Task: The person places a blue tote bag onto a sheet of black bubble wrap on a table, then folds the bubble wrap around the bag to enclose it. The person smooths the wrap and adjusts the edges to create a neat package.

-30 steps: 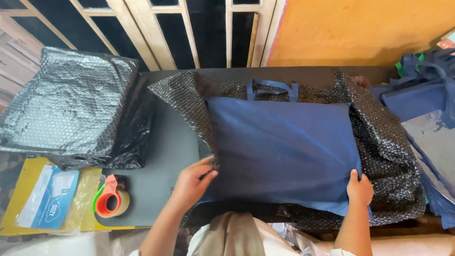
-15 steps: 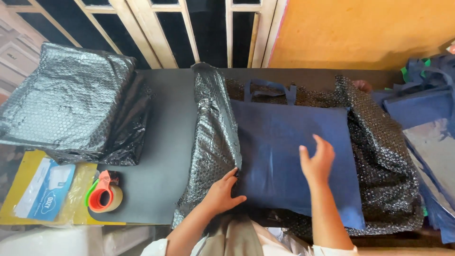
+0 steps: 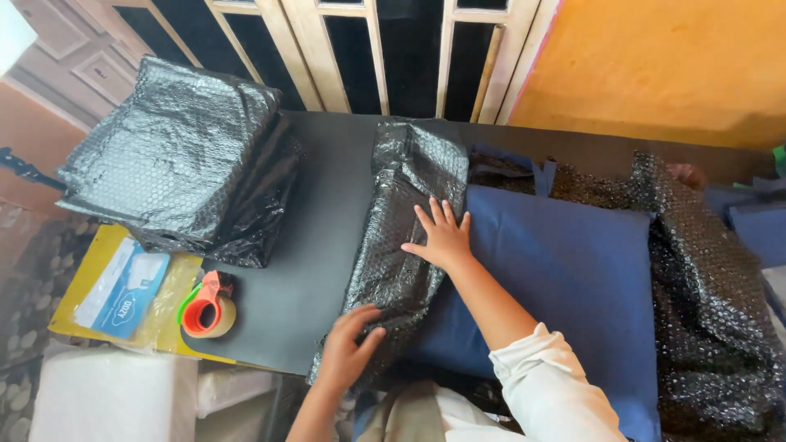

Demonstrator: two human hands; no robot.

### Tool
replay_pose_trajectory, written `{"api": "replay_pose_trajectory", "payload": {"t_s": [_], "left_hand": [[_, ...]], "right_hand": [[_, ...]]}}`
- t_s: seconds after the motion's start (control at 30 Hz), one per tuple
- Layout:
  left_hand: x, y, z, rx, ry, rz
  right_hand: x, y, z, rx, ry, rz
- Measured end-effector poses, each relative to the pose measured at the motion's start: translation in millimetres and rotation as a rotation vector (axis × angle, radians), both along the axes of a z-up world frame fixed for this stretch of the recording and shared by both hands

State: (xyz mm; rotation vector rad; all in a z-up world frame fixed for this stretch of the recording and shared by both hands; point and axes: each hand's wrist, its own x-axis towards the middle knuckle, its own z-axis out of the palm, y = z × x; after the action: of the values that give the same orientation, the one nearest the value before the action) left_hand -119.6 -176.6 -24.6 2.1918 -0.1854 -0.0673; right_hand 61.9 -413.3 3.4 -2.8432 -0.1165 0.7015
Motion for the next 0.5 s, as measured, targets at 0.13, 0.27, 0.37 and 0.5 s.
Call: {"api": "replay_pose_trajectory", "payload": {"t_s": [0.13,0.27,0.37,0.5], "left_hand": [[-11,50,-46,0.187,0.166,0.175],[-32,48,-81,0.189,0.291,0.027],[-47,30,-74,0.233,0.328,0.023],[-49,29,-77,0.155,0.418,0.106]], "right_hand": [[-15,-8,-24,-0.026,-0.087,0.051],[-25,-16,-31,0.004,-0.148,0.062],[-44,-24,-17,0.009,-0.083,0.061],[-83,-42,-2,0.01,0.028,0.032]]}}
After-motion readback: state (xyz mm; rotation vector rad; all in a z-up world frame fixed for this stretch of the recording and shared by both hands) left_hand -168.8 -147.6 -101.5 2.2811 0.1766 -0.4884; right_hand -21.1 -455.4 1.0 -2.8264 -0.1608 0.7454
